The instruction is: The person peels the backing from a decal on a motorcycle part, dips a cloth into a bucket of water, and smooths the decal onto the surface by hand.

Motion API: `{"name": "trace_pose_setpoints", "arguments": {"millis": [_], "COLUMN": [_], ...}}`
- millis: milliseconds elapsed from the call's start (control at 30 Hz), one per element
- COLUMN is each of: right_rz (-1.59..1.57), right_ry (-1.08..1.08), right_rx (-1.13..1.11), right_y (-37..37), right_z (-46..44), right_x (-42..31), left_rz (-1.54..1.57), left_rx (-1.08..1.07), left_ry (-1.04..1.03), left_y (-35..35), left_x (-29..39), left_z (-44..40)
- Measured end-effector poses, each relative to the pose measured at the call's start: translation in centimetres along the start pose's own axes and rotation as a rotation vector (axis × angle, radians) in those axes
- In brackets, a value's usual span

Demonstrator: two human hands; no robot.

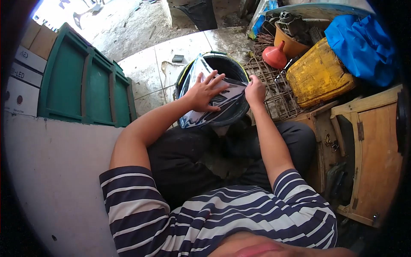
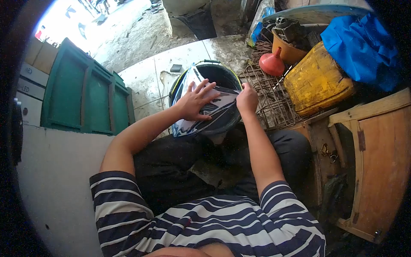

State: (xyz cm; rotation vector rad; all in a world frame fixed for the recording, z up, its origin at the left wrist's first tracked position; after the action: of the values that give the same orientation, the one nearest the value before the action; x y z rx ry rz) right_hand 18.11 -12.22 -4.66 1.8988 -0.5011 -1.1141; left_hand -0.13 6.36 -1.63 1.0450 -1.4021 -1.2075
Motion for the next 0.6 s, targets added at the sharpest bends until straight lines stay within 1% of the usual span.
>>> {"name": "trace_pose_setpoints", "arguments": {"millis": [67,133,167,200,267,367,400,467,500,533,600], "right_rz": [-0.042,-0.048,-0.078,-0.111,-0.148,-0.072,-0.065,-0.064,-0.037,-0.064,-0.103], "right_ry": [0.124,0.178,0.228,0.255,0.251,0.080,-0.037,0.185,0.107,0.186,0.232], "right_rx": [0.084,0.045,0.072,0.057,0.059,0.084,0.066,0.142,0.055,0.064,0.012], "right_y": [-1.5,-1.1,-1.5,-0.7,-1.1,-1.0,-0.5,-1.8,-1.0,-0.9,-0.5], "right_z": [0.1,1.3,1.6,2.0,1.5,-0.1,0.0,0.2,1.0,1.7,2.0], "right_x": [0.7,-1.7,-2.2,-3.2,-2.0,0.9,0.8,1.1,-1.0,-2.0,-3.0], "left_rz": [0.001,-0.007,-0.009,-0.008,-0.015,-0.019,-0.021,-0.023,-0.019,-0.012,-0.013], "left_rx": [0.003,0.001,0.000,-0.001,-0.002,-0.012,-0.018,-0.027,-0.030,-0.034,-0.023], "left_ry": [-0.006,-0.005,-0.002,-0.001,0.000,-0.001,0.000,-0.001,0.000,0.000,0.000], "left_y": [-0.1,0.0,0.0,-0.1,0.0,0.1,0.2,0.3,0.3,0.3,0.2], "left_x": [0.0,0.0,0.1,0.2,0.1,0.1,0.1,0.1,0.1,0.2,0.2], "left_z": [0.0,-0.1,-0.1,0.0,0.0,0.0,-0.1,-0.1,-0.1,-0.1,0.0]}}
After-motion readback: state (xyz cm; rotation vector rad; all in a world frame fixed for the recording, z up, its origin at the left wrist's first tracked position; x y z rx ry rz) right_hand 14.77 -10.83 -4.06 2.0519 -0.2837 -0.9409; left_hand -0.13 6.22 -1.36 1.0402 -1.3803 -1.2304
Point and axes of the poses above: each hand's wrist, its own z-axis away from the middle knuckle, its own y-axis out of the back of the hand, x = y × z, the point moved 1 cm from there along -z, towards the middle knuckle, and after that the axes turned 2 degrees about -x, right-handed, at the moved point
